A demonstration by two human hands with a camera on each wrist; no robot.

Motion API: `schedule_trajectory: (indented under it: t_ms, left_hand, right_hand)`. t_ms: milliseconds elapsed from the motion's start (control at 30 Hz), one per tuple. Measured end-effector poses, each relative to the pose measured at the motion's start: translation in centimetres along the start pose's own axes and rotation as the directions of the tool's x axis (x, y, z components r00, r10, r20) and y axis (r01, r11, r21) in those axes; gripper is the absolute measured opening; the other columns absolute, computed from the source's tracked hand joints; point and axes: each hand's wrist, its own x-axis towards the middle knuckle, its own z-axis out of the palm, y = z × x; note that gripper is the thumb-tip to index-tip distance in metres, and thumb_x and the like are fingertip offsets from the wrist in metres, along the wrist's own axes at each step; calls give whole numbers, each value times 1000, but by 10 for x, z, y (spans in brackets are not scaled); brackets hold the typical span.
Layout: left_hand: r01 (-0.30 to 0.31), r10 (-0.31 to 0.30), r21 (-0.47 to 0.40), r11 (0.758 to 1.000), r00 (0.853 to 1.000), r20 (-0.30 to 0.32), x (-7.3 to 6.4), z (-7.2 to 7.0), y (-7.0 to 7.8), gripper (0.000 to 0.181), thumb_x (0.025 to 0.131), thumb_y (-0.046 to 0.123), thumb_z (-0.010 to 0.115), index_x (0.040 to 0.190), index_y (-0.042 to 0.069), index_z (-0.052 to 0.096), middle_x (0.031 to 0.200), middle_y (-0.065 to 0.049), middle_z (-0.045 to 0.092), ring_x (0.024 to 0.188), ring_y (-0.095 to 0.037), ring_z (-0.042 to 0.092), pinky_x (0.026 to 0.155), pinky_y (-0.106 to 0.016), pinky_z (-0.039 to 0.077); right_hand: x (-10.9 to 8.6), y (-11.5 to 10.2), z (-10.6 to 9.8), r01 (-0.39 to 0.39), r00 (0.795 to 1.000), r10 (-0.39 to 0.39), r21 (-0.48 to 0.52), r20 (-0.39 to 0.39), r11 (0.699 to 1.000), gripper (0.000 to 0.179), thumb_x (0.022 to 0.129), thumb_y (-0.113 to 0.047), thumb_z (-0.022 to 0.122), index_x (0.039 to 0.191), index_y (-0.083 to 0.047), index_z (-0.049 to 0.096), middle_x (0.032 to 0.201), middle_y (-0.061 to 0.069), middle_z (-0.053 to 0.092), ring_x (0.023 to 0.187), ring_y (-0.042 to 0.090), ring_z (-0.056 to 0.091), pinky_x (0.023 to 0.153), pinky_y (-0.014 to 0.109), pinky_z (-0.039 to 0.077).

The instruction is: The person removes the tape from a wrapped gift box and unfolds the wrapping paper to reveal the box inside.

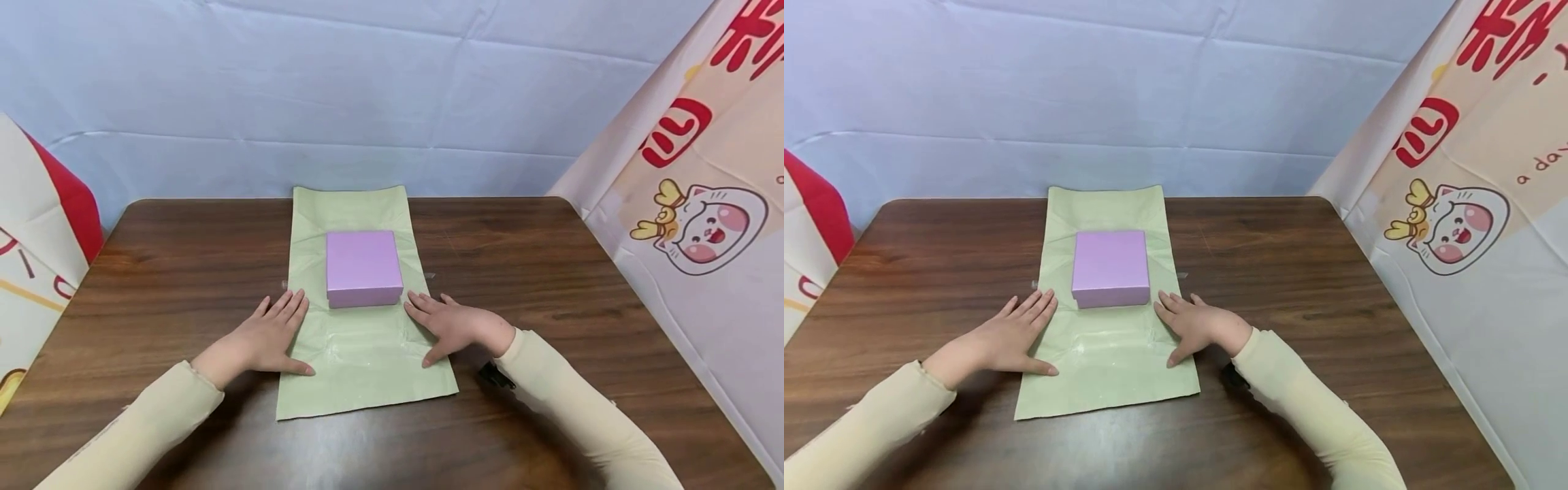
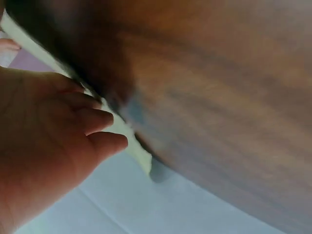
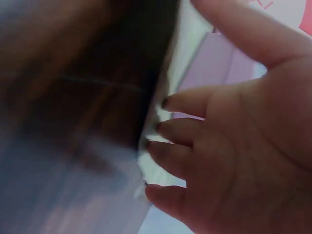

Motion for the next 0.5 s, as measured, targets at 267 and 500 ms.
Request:
schedule_trajectory:
  t_ms: [267,500]
  left_hand:
    - [-18,18,-10,1000,999,38,10,5,-10,131,64,78,62,149,-6,10,156,-22,2,142,-39,2,108,-62,2]
    - [-19,20,-29,999,999,32,19,-5,-20,131,64,77,64,149,-5,7,156,-21,0,142,-38,-1,107,-63,-1]
  right_hand:
    - [3,8,11,-47,999,48,-55,11,997,126,65,-54,81,152,-2,5,157,17,-6,143,31,-2,109,61,5]
    - [12,17,0,-54,998,55,-48,13,997,127,65,-55,80,152,-4,2,156,15,-10,143,31,-5,108,63,0]
